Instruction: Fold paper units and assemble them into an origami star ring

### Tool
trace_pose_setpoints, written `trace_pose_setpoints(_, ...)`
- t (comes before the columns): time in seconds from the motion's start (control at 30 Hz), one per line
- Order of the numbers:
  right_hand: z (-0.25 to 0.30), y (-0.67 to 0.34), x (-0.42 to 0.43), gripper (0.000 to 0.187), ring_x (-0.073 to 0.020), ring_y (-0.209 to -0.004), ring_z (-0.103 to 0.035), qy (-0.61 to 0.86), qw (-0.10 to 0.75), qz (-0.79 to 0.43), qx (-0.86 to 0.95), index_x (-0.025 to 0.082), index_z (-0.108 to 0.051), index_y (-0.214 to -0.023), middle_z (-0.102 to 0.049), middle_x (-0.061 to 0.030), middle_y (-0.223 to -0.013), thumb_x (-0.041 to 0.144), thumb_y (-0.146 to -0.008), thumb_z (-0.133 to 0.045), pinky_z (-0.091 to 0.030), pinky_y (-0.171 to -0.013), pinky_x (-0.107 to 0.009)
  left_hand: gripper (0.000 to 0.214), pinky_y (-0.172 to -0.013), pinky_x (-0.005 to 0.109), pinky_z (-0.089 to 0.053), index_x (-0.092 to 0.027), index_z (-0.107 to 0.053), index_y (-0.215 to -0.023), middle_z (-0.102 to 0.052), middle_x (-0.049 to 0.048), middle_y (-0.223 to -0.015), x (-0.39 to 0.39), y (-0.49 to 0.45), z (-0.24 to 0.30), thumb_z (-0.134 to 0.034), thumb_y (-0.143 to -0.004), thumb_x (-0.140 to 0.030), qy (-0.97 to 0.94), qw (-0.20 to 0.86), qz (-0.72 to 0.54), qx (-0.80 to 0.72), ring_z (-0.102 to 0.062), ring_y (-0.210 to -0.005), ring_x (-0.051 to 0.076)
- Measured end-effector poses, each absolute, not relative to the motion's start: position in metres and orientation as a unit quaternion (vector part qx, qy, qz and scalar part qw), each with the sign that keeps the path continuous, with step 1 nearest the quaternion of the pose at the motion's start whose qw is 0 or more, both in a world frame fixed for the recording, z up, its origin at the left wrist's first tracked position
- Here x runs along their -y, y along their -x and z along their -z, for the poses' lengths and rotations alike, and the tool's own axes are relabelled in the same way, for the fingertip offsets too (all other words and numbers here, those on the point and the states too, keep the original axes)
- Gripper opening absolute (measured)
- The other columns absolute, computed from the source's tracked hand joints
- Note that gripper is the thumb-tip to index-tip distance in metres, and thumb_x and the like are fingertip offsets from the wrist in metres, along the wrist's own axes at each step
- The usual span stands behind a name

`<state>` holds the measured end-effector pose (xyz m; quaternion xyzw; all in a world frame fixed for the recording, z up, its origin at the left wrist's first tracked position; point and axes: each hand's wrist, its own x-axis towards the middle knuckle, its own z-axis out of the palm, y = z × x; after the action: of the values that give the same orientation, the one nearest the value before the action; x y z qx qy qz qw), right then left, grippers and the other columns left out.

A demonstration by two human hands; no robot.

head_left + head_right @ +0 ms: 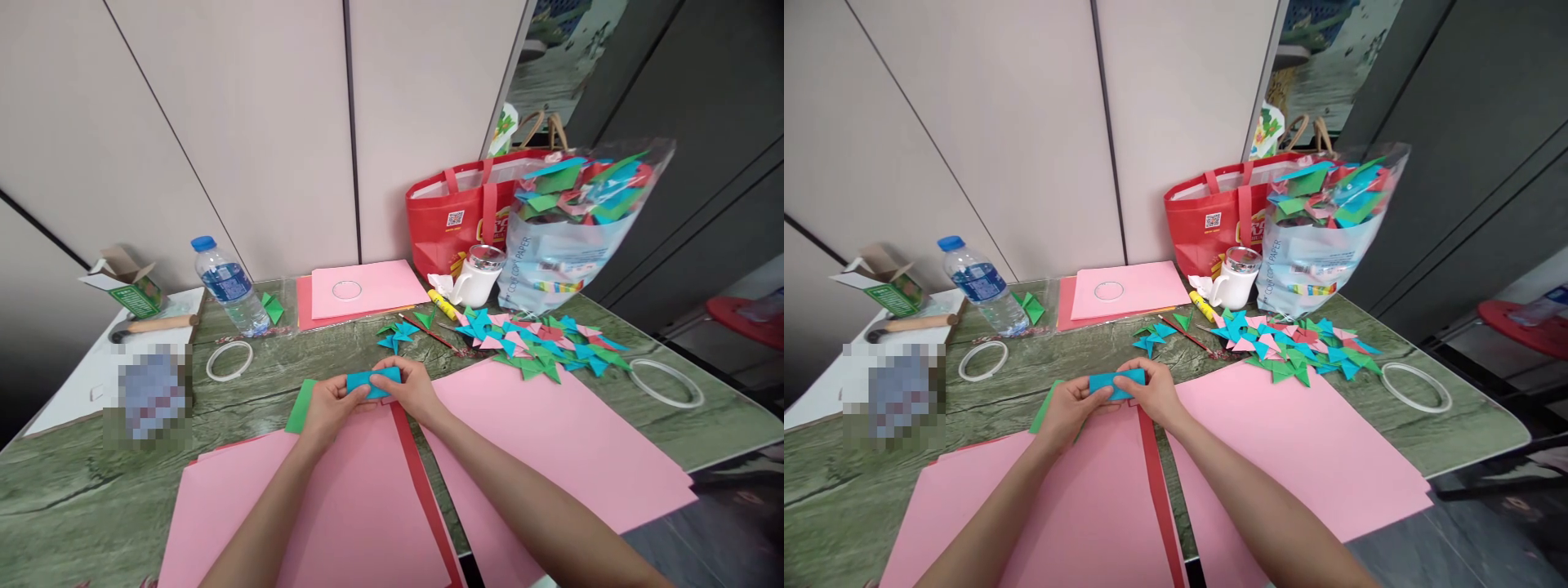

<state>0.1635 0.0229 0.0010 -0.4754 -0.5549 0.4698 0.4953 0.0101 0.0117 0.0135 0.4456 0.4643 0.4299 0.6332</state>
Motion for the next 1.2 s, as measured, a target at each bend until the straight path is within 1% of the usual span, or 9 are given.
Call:
trace_pose_setpoints(0.1,0.000,-0.164,-0.023,0.021,-0.0111,-0.053,-0.050,0.473,0.490,-0.487,0.547,0.018,-0.061,-0.074,-0.056,0.0025,-0.062,0.035,-0.064,-0.066,-0.044,-0.047,-0.023,0.031,-0.073,0.036,-0.053,-0.012,-0.066,-0.076,-0.072,0.0043,-0.072,-0.011,-0.010,-0.014,-0.074,-0.058,-0.035,-0.456,0.627,-0.427,-0.464,-0.067,-0.070,0.021)
trace_pose_setpoints(0.23,0.002,-0.164,-0.023,0.025,-0.0104,-0.053,-0.050,0.470,0.485,-0.520,0.523,0.017,-0.060,-0.077,-0.054,0.0031,-0.062,0.037,-0.063,-0.067,-0.046,-0.044,-0.022,0.033,-0.069,0.030,-0.052,-0.012,-0.066,-0.081,-0.071,0.0053,-0.076,-0.012,-0.009,-0.018,-0.075,-0.057,-0.032,-0.484,0.594,-0.431,-0.477,-0.065,-0.071,0.019)
trace_pose_setpoints(0.3,0.002,-0.164,-0.024,0.027,-0.0104,-0.054,-0.050,0.469,0.484,-0.528,0.516,0.017,-0.060,-0.079,-0.053,0.0031,-0.063,0.037,-0.062,-0.068,-0.047,-0.044,-0.022,0.044,-0.068,0.028,-0.050,-0.014,-0.064,-0.093,-0.071,0.0036,-0.075,-0.012,-0.009,-0.021,-0.077,-0.054,-0.029,-0.485,0.583,-0.441,-0.480,-0.064,-0.070,0.018)
trace_pose_setpoints(0.4,0.003,-0.165,-0.024,0.029,-0.0100,-0.054,-0.050,0.472,0.488,-0.519,0.520,0.017,-0.060,-0.080,-0.053,0.0032,-0.064,0.037,-0.061,-0.069,-0.047,-0.044,-0.021,0.068,-0.067,0.027,-0.049,-0.017,-0.050,-0.119,-0.070,0.0015,-0.074,-0.013,-0.008,-0.025,-0.075,-0.056,-0.024,-0.493,0.594,-0.445,-0.455,-0.063,-0.069,0.016)
trace_pose_setpoints(0.47,0.003,-0.165,-0.025,0.031,-0.0102,-0.054,-0.050,0.472,0.492,-0.518,0.517,0.018,-0.058,-0.082,-0.053,0.0036,-0.064,0.036,-0.061,-0.069,-0.047,-0.044,-0.022,0.070,-0.067,0.027,-0.049,-0.018,-0.048,-0.122,-0.070,0.0030,-0.080,-0.013,-0.006,-0.026,-0.074,-0.058,-0.023,-0.507,0.601,-0.440,-0.434,-0.063,-0.072,0.016)
trace_pose_setpoints(0.57,0.003,-0.165,-0.025,0.034,-0.0112,-0.055,-0.052,0.470,0.494,-0.526,0.508,0.018,-0.055,-0.086,-0.054,0.0034,-0.066,0.036,-0.061,-0.070,-0.047,-0.045,-0.023,0.056,-0.069,0.028,-0.049,-0.016,-0.060,-0.110,-0.069,0.0053,-0.089,-0.013,-0.004,-0.026,-0.074,-0.057,-0.025,-0.522,0.598,-0.425,-0.435,-0.063,-0.077,0.019)
trace_pose_setpoints(0.7,0.004,-0.165,-0.025,0.036,-0.0099,-0.053,-0.050,0.479,0.495,-0.514,0.511,0.018,-0.053,-0.086,-0.053,0.0048,-0.063,0.035,-0.060,-0.070,-0.045,-0.045,-0.022,0.039,-0.068,0.027,-0.049,-0.016,-0.069,-0.095,-0.071,0.0043,-0.082,-0.012,-0.004,-0.025,-0.074,-0.058,-0.028,-0.543,0.571,-0.410,-0.460,-0.063,-0.075,0.019)
trace_pose_setpoints(0.9,0.000,-0.164,-0.024,0.037,-0.0073,-0.049,-0.044,0.470,0.509,-0.516,0.504,0.018,-0.052,-0.083,-0.051,0.0066,-0.061,0.035,-0.057,-0.072,-0.040,-0.043,-0.020,0.030,-0.069,0.027,-0.050,-0.019,-0.073,-0.086,-0.072,0.0020,-0.081,-0.010,-0.008,-0.023,-0.074,-0.056,-0.026,-0.527,0.542,-0.437,-0.487,-0.064,-0.077,0.020)
trace_pose_setpoints(1.2,0.002,-0.166,-0.028,0.031,-0.0126,-0.059,-0.056,0.409,0.540,-0.584,0.447,0.017,-0.060,-0.075,-0.060,0.0003,-0.066,0.042,-0.061,-0.071,-0.047,-0.055,-0.025,0.024,-0.078,0.032,-0.050,-0.019,-0.073,-0.082,-0.071,0.0057,-0.094,-0.012,-0.007,-0.022,-0.072,-0.059,-0.024,-0.542,0.485,-0.493,-0.478,-0.062,-0.093,0.026)
